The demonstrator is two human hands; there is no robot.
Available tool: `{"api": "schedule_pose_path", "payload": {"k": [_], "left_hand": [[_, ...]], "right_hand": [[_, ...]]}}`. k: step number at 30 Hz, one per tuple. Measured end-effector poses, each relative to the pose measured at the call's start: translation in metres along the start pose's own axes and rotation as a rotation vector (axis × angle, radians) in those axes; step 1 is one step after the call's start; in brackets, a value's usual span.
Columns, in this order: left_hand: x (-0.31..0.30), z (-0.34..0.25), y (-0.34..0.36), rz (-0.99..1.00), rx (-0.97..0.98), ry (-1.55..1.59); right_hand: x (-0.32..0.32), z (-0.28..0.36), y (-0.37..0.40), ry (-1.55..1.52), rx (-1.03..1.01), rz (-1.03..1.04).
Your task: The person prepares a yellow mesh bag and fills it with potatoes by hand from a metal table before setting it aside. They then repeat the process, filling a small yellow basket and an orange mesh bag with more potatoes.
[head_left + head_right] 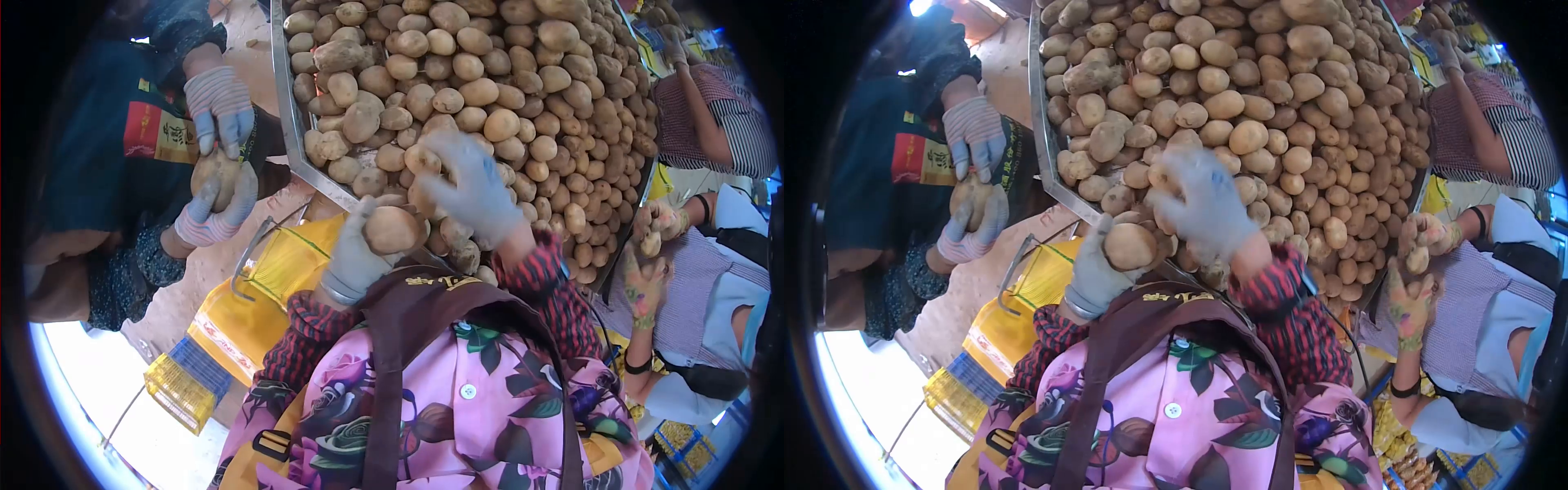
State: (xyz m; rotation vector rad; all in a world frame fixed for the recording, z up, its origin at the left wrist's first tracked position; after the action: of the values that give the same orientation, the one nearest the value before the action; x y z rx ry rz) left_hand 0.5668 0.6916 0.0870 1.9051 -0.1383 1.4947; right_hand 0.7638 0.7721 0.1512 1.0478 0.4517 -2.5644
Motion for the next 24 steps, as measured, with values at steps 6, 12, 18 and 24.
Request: {"api": "schedule_pose_path", "payload": {"k": [6,12,18,24], "left_hand": [[-0.015,-0.020,-0.011,0.055,-0.062,0.168],[0.010,-0.024,-0.029,0.153,-0.067,-0.026],[0.027,-0.013,-0.029,0.245,-0.168,0.104],[0.022,-0.021,-0.011,0.305,-0.152,0.244]], "right_hand": [[0.026,-0.048,-0.037,0.519,0.077,0.155],[-0.014,-0.032,-0.014,0.037,0.259,0.039],[-0.030,-0.007,-0.008,-0.244,0.176,0.014],[-0.012,-0.063,-0.087,0.690,0.368,0.199]]}}
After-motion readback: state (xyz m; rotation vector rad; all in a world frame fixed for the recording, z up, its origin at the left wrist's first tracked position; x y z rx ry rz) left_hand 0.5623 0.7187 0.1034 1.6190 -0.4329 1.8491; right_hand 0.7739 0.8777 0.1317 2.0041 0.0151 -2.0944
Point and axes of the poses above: each hand's wrist, its own y-axis away from the middle knuckle, its own x-axis out of the palm, z = x × y, the point moved 1 cm from there along -y, towards the middle knuckle, and after that the axes turned 3 degrees about z, right-handed, at the moved point
